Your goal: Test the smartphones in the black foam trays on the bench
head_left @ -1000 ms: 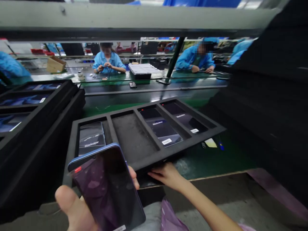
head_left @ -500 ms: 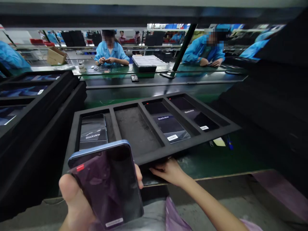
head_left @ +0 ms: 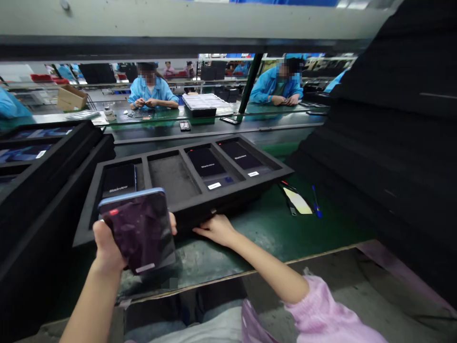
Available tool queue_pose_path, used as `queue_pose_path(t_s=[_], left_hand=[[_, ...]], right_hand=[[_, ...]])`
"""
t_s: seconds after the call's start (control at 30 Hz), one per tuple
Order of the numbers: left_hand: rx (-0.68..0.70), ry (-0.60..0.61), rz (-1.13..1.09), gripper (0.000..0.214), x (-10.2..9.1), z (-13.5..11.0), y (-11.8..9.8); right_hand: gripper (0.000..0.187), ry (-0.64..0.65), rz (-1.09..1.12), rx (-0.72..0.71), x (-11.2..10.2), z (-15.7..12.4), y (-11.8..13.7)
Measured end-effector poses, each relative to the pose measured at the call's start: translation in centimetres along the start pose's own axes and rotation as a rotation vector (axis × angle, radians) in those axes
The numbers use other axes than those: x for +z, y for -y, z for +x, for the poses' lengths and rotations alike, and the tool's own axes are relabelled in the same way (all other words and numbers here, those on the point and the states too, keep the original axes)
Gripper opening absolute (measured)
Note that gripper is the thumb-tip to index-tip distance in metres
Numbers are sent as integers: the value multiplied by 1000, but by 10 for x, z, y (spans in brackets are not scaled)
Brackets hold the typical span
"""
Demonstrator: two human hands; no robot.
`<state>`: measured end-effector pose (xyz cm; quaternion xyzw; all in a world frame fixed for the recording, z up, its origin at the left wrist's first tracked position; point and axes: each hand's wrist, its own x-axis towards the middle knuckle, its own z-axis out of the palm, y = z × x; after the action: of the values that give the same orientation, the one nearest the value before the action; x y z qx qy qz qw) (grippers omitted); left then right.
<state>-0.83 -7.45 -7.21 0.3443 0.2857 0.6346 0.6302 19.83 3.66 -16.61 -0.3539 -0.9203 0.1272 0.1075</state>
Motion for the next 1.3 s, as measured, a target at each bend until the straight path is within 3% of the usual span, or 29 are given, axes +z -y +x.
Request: queue_pose_path(t_s=[0.1,0.2,0.33,0.47,0.6,0.77,0.87,0.93,1.17,1.3], left_hand=[[67,107,77,73,-14,21,-16],[95,81,102,76,-31,38,-26],[216,-99,42,83,-42,52,-22],[257,-323,-45,79,-38,53,-1],[157,-315,41,87,-40,42,20],[-187,-104,55,93,-49,36,36],[-263,-22,-11,83,-52,39,49],[-327,26,-43,79,-52,42,59],[-416,-12,-157,72,-52,45,73],[-426,110,-173,71,-54,47,70]], right_hand=[[32,-24,-11,34,5,25,8],[30,-63,-29,36,9,47,10],[32,-86,-45,32,7,65,8],[31,-119,-45,47,-4,63,8],[29,-245,-59,238,-35,34,-14],[37,-492,-161,839,-89,-50,-91],[35,-523,-187,1184,-105,-96,-136],[35,-502,-176,1332,-106,-116,-156],[33,-455,-167,1465,-100,-132,-177],[38,-457,-182,1383,-95,-119,-165]])
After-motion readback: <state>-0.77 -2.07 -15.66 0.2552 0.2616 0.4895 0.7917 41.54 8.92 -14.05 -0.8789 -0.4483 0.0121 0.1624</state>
